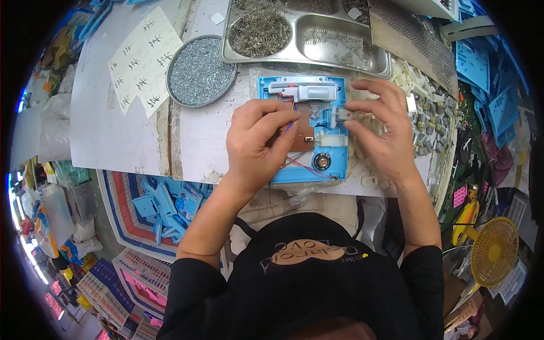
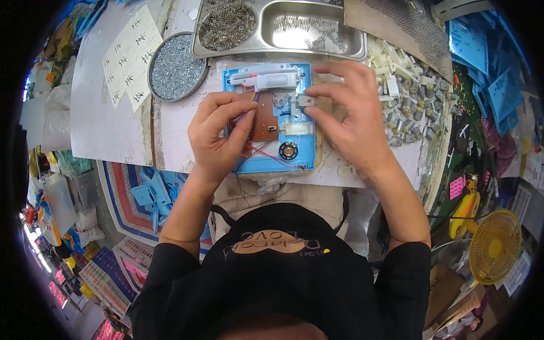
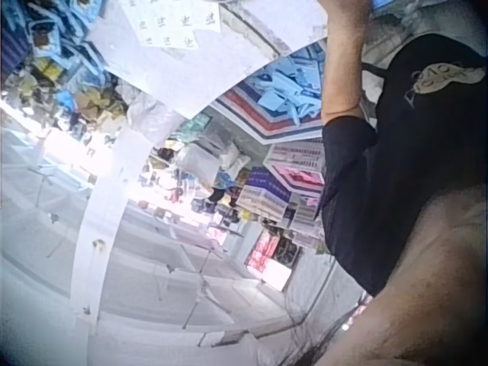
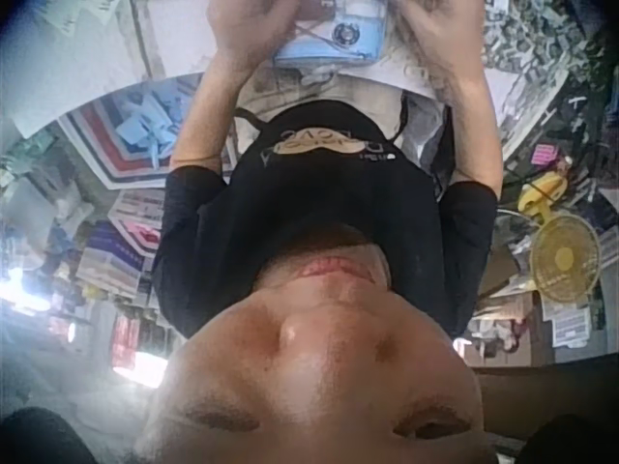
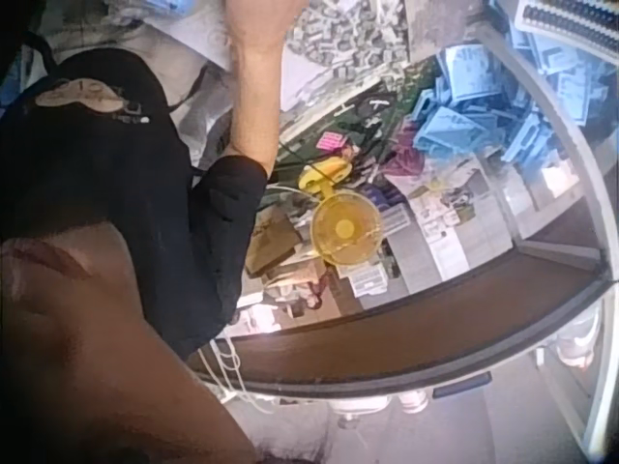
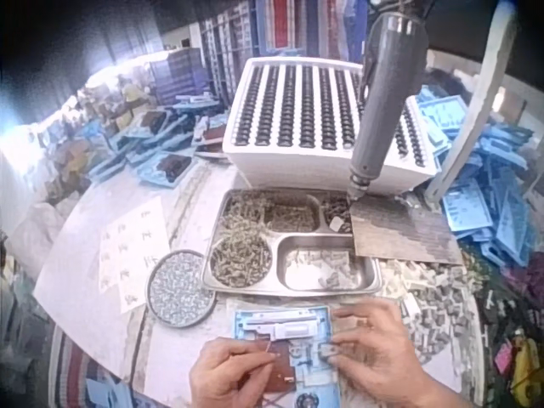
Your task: Assembling and soldering components for a light-blue plastic electronic device, possibly a toy or household gadget.
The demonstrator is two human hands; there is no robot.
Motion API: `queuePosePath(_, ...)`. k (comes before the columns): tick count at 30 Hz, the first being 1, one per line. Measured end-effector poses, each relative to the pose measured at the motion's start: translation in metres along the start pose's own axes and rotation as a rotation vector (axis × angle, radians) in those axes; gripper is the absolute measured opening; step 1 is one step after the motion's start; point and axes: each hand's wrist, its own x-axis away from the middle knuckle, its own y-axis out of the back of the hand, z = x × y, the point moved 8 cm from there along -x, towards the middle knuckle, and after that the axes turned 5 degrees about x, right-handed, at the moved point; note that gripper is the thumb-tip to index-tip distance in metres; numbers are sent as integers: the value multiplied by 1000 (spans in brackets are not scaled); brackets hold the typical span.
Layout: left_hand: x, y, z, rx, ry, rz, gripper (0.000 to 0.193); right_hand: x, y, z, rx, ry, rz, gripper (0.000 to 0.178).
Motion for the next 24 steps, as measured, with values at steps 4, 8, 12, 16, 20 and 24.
queuePosePath(4,-16,-19,-19,-219,-107,170,21,5,26,-4,4,-48,-66,27)
queuePosePath(8,-24,-39,-33,-388,-105,224,23,13,48,-8,-11,-48,-156,28)
queuePosePath(12,-22,-47,-36,-379,-238,236,20,17,49,-12,-13,-50,-172,28)
queuePosePath(16,-11,-38,-33,-178,-311,378,21,13,22,-4,-10,-29,-106,28)
queuePosePath(20,2,-28,-31,-154,-307,398,24,8,-6,0,-43,47,-99,29)
queuePosePath(24,6,-27,-28,-102,-293,386,24,4,-16,0,5,78,-61,29)
